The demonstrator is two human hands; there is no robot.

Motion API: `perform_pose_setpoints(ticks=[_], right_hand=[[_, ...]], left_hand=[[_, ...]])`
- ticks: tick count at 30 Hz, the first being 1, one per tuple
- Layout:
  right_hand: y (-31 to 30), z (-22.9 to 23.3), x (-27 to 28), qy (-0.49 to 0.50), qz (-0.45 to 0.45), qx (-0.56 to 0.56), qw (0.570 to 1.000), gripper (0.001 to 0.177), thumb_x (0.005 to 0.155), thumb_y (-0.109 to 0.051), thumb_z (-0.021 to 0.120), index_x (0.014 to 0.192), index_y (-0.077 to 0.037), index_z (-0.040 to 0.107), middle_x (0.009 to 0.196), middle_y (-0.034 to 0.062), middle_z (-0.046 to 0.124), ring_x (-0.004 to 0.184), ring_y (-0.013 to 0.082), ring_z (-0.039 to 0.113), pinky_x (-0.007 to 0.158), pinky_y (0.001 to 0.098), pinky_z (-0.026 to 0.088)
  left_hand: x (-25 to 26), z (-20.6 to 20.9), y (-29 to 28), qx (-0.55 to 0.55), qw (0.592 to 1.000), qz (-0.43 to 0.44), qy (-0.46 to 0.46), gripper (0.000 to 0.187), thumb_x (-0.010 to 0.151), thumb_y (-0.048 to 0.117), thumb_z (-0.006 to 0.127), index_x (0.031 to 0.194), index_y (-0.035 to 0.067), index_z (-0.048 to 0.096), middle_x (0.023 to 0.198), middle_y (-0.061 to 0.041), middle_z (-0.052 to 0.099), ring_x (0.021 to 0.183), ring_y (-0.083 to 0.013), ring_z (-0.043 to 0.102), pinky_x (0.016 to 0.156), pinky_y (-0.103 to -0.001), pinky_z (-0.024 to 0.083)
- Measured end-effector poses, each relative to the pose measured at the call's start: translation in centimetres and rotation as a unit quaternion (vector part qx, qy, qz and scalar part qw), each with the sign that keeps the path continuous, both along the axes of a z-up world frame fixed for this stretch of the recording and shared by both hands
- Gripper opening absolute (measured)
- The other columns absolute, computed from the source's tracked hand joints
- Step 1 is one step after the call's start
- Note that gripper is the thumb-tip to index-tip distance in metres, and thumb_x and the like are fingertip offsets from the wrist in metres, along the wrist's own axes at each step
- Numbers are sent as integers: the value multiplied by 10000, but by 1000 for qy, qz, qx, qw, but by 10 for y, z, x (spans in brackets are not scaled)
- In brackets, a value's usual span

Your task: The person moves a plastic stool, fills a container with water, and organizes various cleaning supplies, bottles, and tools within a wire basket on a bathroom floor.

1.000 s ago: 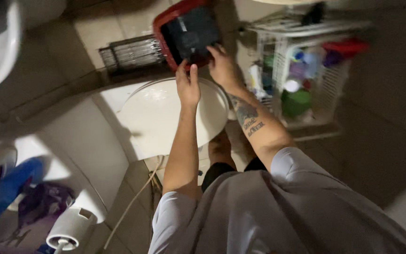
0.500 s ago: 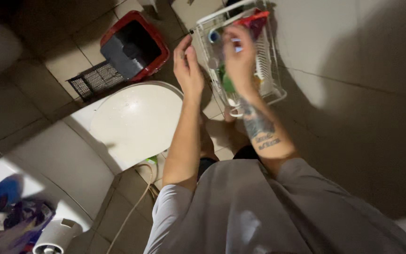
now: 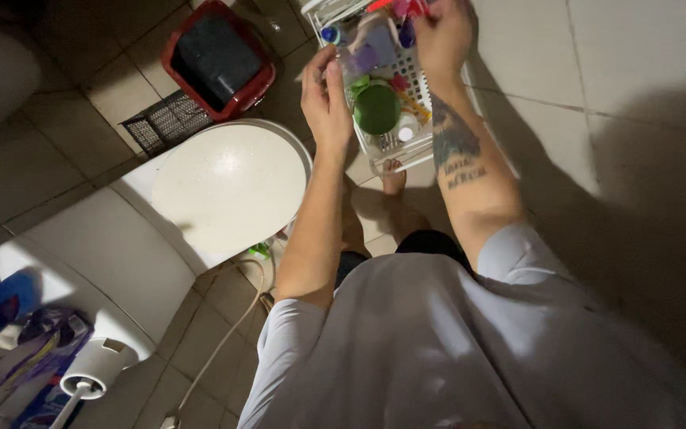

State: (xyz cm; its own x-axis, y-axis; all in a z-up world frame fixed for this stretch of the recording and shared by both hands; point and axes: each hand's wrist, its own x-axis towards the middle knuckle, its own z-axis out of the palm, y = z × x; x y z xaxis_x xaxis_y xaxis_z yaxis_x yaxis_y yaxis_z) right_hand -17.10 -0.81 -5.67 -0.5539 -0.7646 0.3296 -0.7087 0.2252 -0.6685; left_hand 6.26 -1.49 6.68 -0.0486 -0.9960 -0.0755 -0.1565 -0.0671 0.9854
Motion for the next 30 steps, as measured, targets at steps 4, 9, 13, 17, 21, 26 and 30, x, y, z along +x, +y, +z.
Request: perform_pose_setpoints(ticks=[4,9,13,17,21,26,30], right_hand=[[42,31,19,-55,0,53,997,253,824,-93,877,834,-39,630,777,127,645,673,309,629,620,431,486],[62,35,24,-167,-48,54,983,182,867,-46,790,873,-36,608,816,110,662,700,269,692,646,380,550],[64,30,17,-89,1,46,995,196,841,-21,812,913,-27,630,847,121,682,740,261,697,678,376,550],[53,24,9,-165,0,21,986,193,885,-33,785,1026,-45,654,919,102,735,778,229,738,700,331,586],[68,20,2,-177,4,-2,984,196,880,-27,754,1055,-60,672,923,118,751,796,243,758,726,338,604],[101,11,22,-57,183,313,930,266,834,-25,705,1090,-81,754,938,218,734,879,426,693,741,501,548],[106,-17,30,-89,213,385,893,174,825,-67,711,992,-31,747,928,259,703,891,451,686,765,516,544]], left_hand=[[-10,2,9,-15,1000,-1,-9,360,1095,301,561,1304,26,664,1308,-145,687,1200,-226,671,1042,-337,533],[-24,1,26,-4,999,-15,-51,338,1075,298,590,1248,26,694,1187,-121,737,1089,-185,704,960,-304,548],[-29,-8,40,33,999,-11,-39,335,1060,310,617,1221,30,704,1141,-96,743,973,-160,695,830,-287,556],[-31,-15,44,58,997,-19,-52,329,1044,310,627,1217,40,698,1140,-90,747,892,-137,694,743,-274,573],[-32,-22,49,55,996,-30,-59,326,1039,299,628,1230,43,694,1151,-96,760,923,-149,720,729,-281,575],[-34,-25,51,36,997,-41,-59,313,1053,291,631,1225,39,698,1172,-106,748,998,-179,738,786,-290,591],[-30,-21,54,54,994,-61,-67,306,1058,292,618,1214,45,711,1151,-100,745,959,-175,728,781,-284,587]])
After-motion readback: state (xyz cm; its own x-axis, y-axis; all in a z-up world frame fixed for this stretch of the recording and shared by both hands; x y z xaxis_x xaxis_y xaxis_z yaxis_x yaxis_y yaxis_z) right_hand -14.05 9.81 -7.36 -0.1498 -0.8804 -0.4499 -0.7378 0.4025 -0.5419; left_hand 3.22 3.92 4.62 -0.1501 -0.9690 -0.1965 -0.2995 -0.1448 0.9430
